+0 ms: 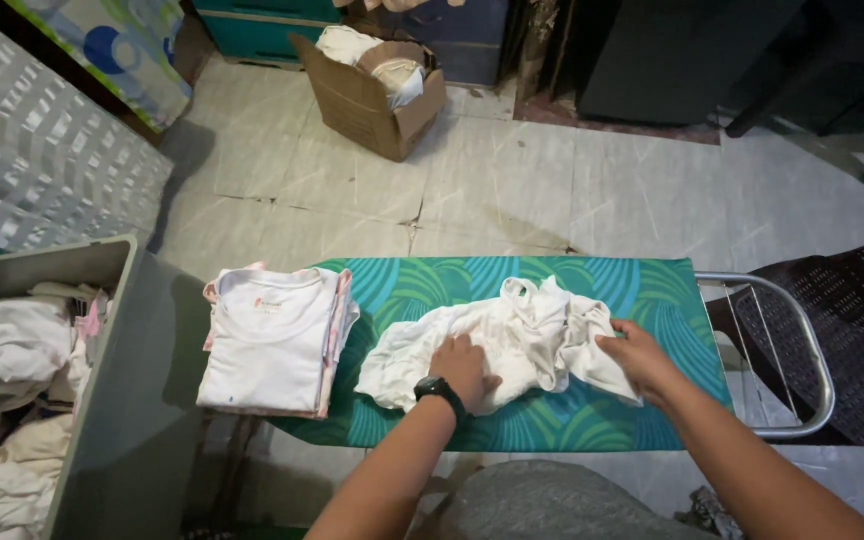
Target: The person folds several pieces of clothing, including a white t-shirt, a pink patterned top, and white socks, on a green patterned ironing board. Each item is smoothed, folded into a compact rectangle, and stacked on the board.
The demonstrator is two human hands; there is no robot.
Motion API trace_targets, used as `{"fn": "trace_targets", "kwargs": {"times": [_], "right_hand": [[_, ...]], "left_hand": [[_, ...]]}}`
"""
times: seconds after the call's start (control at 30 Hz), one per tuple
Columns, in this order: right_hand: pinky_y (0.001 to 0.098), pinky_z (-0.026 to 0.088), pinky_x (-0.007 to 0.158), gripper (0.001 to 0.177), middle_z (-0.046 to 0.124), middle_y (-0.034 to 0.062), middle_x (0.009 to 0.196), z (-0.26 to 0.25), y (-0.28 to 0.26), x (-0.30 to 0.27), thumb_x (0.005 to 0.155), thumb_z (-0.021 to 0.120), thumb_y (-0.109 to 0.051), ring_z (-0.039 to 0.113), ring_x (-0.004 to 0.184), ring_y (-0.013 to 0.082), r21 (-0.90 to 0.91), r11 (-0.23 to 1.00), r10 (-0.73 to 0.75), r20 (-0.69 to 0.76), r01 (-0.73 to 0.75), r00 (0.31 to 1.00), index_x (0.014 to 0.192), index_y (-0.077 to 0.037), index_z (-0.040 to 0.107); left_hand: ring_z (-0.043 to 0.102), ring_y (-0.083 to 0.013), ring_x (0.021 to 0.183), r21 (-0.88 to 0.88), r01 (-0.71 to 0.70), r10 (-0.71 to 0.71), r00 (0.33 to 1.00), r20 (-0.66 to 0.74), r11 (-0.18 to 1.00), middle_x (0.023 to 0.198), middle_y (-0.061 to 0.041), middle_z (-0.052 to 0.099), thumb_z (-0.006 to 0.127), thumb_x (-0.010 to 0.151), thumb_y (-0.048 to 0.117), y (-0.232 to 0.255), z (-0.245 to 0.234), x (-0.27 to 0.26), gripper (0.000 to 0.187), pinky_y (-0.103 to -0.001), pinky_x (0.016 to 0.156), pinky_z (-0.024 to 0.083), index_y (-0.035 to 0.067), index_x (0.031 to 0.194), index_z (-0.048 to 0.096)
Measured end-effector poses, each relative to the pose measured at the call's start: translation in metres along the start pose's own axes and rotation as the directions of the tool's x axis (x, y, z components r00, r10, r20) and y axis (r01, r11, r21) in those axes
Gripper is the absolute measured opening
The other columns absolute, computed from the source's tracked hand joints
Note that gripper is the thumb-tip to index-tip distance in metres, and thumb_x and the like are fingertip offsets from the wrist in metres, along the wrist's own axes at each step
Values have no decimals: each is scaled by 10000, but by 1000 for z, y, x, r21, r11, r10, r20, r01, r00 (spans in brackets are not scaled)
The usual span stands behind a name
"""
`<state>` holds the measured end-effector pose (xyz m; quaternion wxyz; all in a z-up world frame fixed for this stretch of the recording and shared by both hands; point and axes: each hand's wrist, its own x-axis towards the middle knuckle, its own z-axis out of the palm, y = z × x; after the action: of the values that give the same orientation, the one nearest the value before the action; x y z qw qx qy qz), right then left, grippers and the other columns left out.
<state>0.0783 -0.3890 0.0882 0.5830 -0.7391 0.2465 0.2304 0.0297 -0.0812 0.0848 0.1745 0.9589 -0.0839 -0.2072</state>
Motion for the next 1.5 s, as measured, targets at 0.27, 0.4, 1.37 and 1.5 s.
{"fn": "trace_targets", "kwargs": {"times": [0.27,0.4,1.37,1.5], "right_hand": [[457,539,1000,647,687,222,1336,-33,76,46,867,699,-221,689,1161,344,-337,939,-111,-97,72,989,1459,-3,552],[502,394,1116,827,533,230,1433,0,45,5,724,798,-280,495,1338,414,-880,312,-661,69,358,747,1457,-52,493],[500,494,881,325,683,206,1074,-35,121,93,1018,576,-302,653,1009,389,-749,582,-604,-140,315,785,1137,-27,701],[458,514,770,337,704,180,958,-105,72,67,1032,590,-294,677,859,314,4,933,-327,-407,360,853,1008,13,726]], "left_hand": [[461,-351,1297,13,-5,5,1000,8,1000,1319,-143,551,705,869,529,-17,-11,-28,531,-585,1093,332,95,1175,681],[572,-356,1178,22,-115,117,989,-92,993,1195,-144,637,668,880,442,-49,32,-9,387,-532,995,447,114,1081,710],[666,-188,819,-903,-22,30,999,-10,430,981,-114,742,654,1002,274,-101,-85,-32,314,-351,724,536,3,1147,717],[705,-119,839,-997,-59,117,992,-52,51,1008,-60,756,604,991,318,-93,-154,-45,355,-288,754,566,5,1121,708]]}}
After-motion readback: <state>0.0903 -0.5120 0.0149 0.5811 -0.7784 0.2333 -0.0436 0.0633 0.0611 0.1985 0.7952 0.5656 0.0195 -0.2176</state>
